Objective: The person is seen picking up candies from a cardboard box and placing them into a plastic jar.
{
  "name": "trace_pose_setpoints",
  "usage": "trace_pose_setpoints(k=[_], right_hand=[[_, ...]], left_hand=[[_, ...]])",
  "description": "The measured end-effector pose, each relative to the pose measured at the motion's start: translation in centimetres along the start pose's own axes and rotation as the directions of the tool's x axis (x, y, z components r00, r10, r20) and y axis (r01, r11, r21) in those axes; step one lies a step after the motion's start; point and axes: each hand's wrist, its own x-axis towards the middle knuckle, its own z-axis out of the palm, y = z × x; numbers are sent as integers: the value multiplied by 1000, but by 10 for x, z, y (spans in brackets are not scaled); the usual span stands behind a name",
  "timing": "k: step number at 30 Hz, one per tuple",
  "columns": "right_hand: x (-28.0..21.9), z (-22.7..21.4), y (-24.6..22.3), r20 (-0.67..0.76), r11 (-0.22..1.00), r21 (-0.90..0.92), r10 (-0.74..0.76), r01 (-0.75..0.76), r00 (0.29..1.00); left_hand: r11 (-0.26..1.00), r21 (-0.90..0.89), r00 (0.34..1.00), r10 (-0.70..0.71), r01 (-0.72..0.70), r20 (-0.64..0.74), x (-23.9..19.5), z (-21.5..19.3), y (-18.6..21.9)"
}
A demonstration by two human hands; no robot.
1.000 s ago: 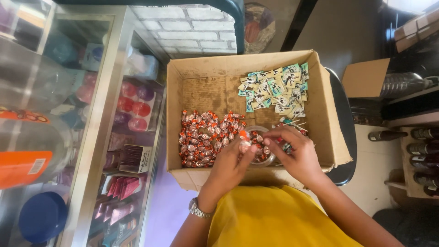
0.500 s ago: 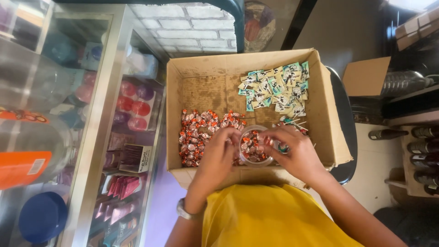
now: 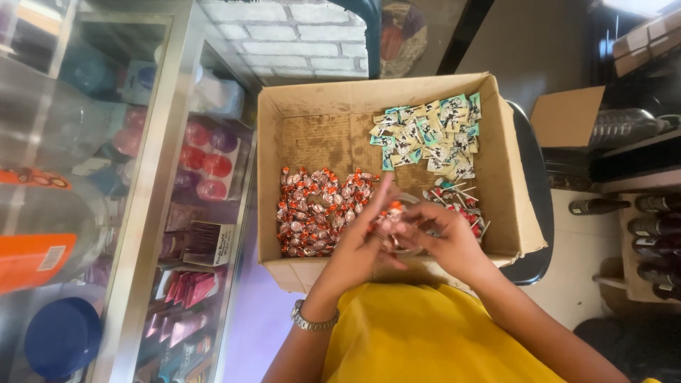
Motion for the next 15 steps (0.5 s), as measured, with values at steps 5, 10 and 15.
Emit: trace_pose_setpoints(k=[5,10,15], right_hand=[[-7,-2,-20,-248,980,-168,-149,109,957],[-14,5,-44,-52,578,-704,-620,412,783],[-19,12,-18,21,688,-567,-537,453,843]], left_hand=[[981,-67,964,162,-179,-210,9,-29,-28],[943,-173,913,211,-284,-348,5,-19,-12],[928,-264,952,205,-263,-227,10,6,-24]])
